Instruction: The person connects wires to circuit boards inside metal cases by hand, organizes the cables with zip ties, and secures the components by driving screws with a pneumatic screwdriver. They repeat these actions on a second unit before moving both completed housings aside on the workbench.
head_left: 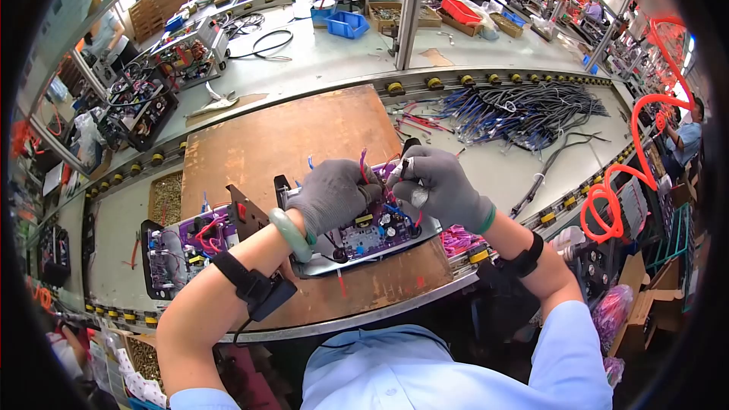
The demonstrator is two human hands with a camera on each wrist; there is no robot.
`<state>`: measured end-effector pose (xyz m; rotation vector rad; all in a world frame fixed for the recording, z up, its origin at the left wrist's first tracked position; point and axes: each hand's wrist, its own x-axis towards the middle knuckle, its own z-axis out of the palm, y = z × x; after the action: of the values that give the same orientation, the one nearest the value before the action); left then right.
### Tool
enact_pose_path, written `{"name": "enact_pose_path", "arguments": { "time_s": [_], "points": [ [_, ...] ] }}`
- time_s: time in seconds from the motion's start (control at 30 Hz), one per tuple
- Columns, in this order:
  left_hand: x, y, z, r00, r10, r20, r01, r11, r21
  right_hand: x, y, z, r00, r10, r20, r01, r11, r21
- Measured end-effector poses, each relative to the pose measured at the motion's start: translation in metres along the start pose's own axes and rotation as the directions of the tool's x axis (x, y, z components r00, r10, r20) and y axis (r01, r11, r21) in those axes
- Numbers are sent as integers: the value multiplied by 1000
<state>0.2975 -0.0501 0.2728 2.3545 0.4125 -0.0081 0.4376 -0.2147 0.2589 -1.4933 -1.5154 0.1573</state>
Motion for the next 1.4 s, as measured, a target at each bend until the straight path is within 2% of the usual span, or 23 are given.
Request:
{"name": "enact_pose_path", "arguments": {
  "time_s": [0.13, 0.2, 0.27, 0.33, 0.37, 0.43, 0.47, 0.5, 0.57, 0.77, 0.83, 0.87, 0.97, 1.03, 1.07, 1.1, 1.13, 1.17, 1.2, 1.3, 1.33, 1.37, 1.4],
  "points": [
    [2, -12, 9, 999, 33, -34, -34, 998, -47, -4, 8, 2, 997, 77, -23, -75, 994, 82],
    [1, -14, 9, 1000, 12, -25, -14, 998, -62, -4, 11, 5, 991, 135, -8, -130, 970, 206],
    [0, -15, 10, 1000, -10, -16, 9, 997, -74, -2, 3, 1, 992, 129, -9, -125, 976, 178],
    [-1, -16, 14, 997, 30, -68, -36, 994, -102, -2, 5, 0, 991, 130, -16, -126, 981, 150],
    [-1, -15, 15, 998, 29, -56, -34, 994, -100, -3, 9, -2, 997, 80, 8, -80, 989, 121],
    [-5, -8, 14, 991, 81, -107, -87, 995, -51, -4, 13, -2, 999, 45, 26, -47, 994, 98],
    [-5, -2, 11, 994, 83, -69, -76, 992, 105, -3, 12, -2, 999, 37, 25, -39, 996, 82],
    [-5, -1, 16, 995, 82, -59, -76, 991, 106, -2, 11, -2, 999, 27, 24, -29, 998, 64],
    [-6, 1, 27, 932, 313, -181, -258, 927, 273, -1, 8, -2, 999, 32, 25, -33, 999, 43],
    [-4, -1, 23, 939, 327, -105, -281, 908, 310, -1, 10, -1, 1000, 30, -1, -30, 998, 50],
    [-4, 3, 26, 941, 326, -93, -275, 895, 351, 1, 13, 2, 999, -40, -34, 39, 999, -25],
    [-2, 7, 26, 945, 322, -63, -275, 881, 385, 0, 11, 0, 1000, 29, 3, -29, 999, 26],
    [-2, 2, 22, 943, 329, -42, -282, 863, 420, 0, 11, 2, 997, -20, -75, 28, 994, 106],
    [7, -1, 10, 959, 264, 102, -270, 962, 51, -2, 5, -2, 997, 13, -77, -2, 989, 149],
    [10, 0, 5, 973, 183, 138, -201, 971, 132, -4, -3, -6, 992, 59, -110, -42, 988, 148],
    [11, 2, 4, 974, 190, 128, -206, 970, 127, -6, -8, -9, 984, 108, -139, -86, 985, 153],
    [11, 4, 5, 970, 231, 70, -224, 969, -99, -9, -3, -9, 977, 55, -205, -29, 991, 128],
    [10, 7, 7, 967, 256, 8, -240, 916, -321, -11, -3, -13, 979, 56, -194, -32, 991, 127],
    [7, 26, -4, 976, 158, 152, -78, 898, -433, -10, -2, -17, 982, 60, -178, -40, 993, 112],
    [12, 38, 11, 986, 122, 112, -36, 819, -573, -5, -10, -36, 988, 57, -143, -55, 998, 16],
    [12, 40, 16, 981, 177, 75, -80, 731, -678, -3, -10, -47, 998, 42, -44, -44, 998, -41],
    [15, 40, 17, 982, 179, 66, -86, 727, -681, 0, -10, -54, 998, 34, 54, -29, 995, -96],
    [17, 38, 19, 981, 189, 48, -117, 768, -630, 3, -12, -56, 997, 22, 75, -10, 988, -155]
  ]
}}
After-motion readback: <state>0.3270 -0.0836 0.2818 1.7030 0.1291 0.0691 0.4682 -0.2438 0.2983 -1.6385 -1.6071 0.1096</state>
